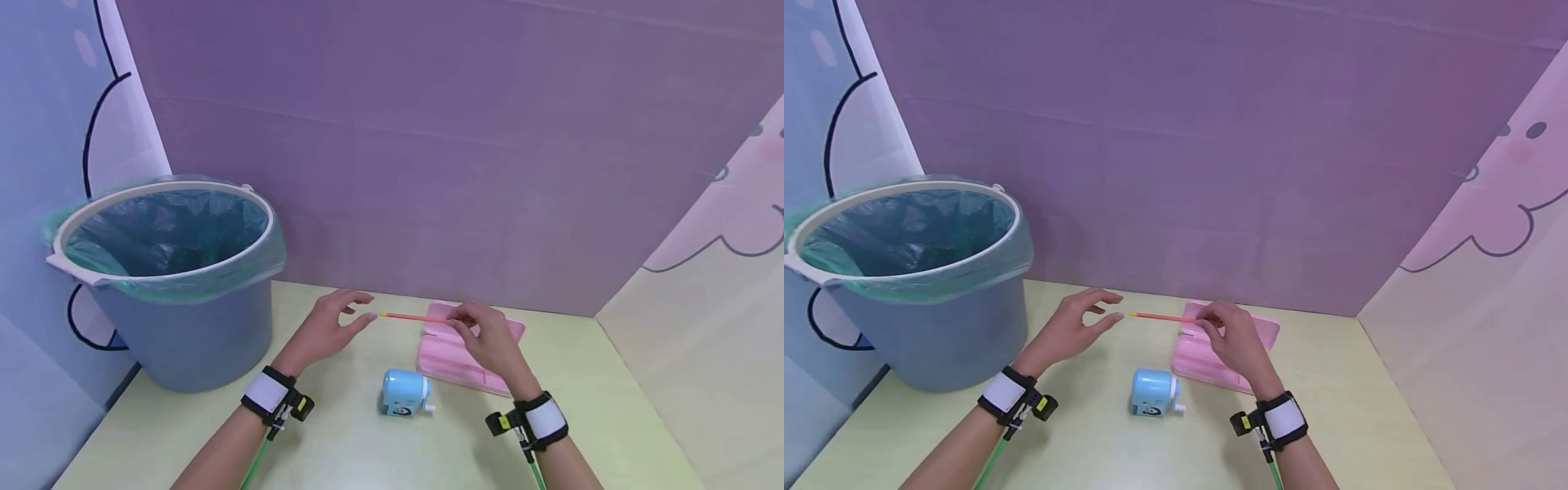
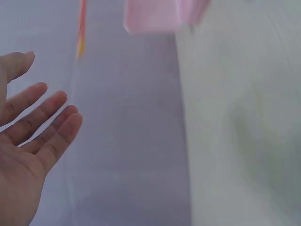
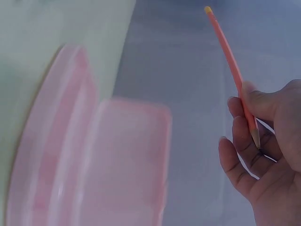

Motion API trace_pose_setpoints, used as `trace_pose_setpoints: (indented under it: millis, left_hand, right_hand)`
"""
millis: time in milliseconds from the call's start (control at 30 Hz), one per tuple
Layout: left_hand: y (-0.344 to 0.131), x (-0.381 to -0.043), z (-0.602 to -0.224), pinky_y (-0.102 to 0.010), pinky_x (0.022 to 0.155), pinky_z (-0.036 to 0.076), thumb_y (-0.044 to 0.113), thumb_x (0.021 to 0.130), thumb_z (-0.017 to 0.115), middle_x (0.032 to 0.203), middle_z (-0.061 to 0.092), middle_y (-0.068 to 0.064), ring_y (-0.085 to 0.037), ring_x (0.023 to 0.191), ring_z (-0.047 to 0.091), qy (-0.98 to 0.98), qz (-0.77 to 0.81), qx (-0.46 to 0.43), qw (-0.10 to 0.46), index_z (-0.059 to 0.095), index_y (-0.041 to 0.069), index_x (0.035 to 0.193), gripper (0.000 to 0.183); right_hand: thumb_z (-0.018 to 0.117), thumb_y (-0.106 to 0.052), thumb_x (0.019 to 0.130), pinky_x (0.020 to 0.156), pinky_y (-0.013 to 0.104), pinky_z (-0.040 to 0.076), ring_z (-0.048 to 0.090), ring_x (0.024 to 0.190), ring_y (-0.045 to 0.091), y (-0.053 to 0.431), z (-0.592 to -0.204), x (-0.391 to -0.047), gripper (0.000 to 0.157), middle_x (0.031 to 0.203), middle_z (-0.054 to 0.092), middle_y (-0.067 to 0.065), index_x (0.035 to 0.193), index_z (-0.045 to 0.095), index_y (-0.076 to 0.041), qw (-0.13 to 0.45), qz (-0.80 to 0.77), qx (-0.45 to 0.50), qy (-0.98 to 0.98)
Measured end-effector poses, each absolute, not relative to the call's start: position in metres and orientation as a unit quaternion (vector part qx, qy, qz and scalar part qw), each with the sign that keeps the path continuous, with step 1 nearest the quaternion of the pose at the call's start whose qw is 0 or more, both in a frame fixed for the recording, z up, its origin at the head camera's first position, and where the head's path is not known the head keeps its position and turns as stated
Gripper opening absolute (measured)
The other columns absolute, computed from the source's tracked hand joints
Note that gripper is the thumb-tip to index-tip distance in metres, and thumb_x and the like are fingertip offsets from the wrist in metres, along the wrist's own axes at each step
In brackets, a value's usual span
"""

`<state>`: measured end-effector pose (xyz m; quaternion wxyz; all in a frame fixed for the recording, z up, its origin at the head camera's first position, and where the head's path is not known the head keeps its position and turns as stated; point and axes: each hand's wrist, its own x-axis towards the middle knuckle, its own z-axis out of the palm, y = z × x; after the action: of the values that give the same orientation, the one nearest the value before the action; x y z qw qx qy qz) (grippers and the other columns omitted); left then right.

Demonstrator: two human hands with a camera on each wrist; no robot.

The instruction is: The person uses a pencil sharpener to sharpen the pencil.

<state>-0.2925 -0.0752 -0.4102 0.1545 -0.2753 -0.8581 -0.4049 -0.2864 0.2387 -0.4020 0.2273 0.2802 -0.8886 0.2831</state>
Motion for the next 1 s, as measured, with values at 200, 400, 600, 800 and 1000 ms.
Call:
trace_pose_setpoints:
  millis: [200, 400, 600, 800, 1000]
  left_hand:
    - [-0.054, -0.282, -0.395, -0.036, 0.084, 0.055, 0.027, 0.087, 0.073, 0.115, 0.065, 0.001, -0.015, 0.103, 0.060, -0.840, -0.398, -0.329, 0.164, 0.067, 0.015, 0.120, 0.036]
    - [-0.059, -0.280, -0.394, -0.023, 0.065, 0.051, 0.014, 0.086, 0.073, 0.086, 0.062, 0.011, -0.008, 0.074, 0.053, -0.857, -0.374, -0.310, 0.168, 0.074, 0.015, 0.106, 0.020]
    - [-0.082, -0.280, -0.396, -0.026, 0.061, 0.049, 0.013, 0.089, 0.070, 0.086, 0.063, 0.009, -0.013, 0.070, 0.051, -0.866, -0.379, -0.284, 0.159, 0.073, 0.017, 0.104, 0.015]
    - [-0.119, -0.267, -0.417, -0.029, 0.061, 0.047, 0.014, 0.088, 0.071, 0.084, 0.065, 0.010, -0.017, 0.070, 0.052, -0.885, -0.381, -0.247, 0.105, 0.073, 0.018, 0.098, 0.011]
    - [-0.135, -0.252, -0.445, -0.028, 0.064, 0.048, 0.010, 0.086, 0.073, 0.082, 0.065, 0.008, -0.012, 0.072, 0.053, -0.889, -0.383, -0.241, 0.069, 0.072, 0.021, 0.092, 0.013]
  right_hand:
    - [0.073, -0.012, 0.087, 0.072, 0.033, 0.052, 0.057, 0.082, 0.007, 0.195, -0.385, -0.286, 0.011, 0.086, 0.062, -0.007, 0.097, 0.068, -0.014, 0.236, 0.294, 0.350, -0.858]
    - [0.073, -0.017, 0.088, 0.070, 0.030, 0.051, 0.058, 0.083, 0.008, 0.181, -0.387, -0.287, 0.011, 0.087, 0.063, -0.008, 0.098, 0.070, -0.015, 0.243, 0.299, 0.365, -0.847]
    - [0.068, -0.021, 0.092, 0.077, 0.039, 0.054, 0.060, 0.093, 0.013, 0.187, -0.390, -0.291, 0.021, 0.103, 0.066, -0.002, 0.112, 0.067, -0.013, 0.254, 0.332, 0.349, -0.839]
    - [0.068, -0.019, 0.092, 0.077, 0.042, 0.054, 0.060, 0.093, 0.014, 0.212, -0.416, -0.284, 0.028, 0.108, 0.065, 0.001, 0.118, 0.063, -0.009, 0.215, 0.354, 0.323, -0.851]
    - [0.073, -0.040, 0.087, 0.083, 0.045, 0.052, 0.061, 0.102, 0.022, 0.218, -0.453, -0.264, 0.045, 0.116, 0.063, -0.009, 0.126, 0.059, -0.021, 0.079, 0.363, 0.318, -0.873]
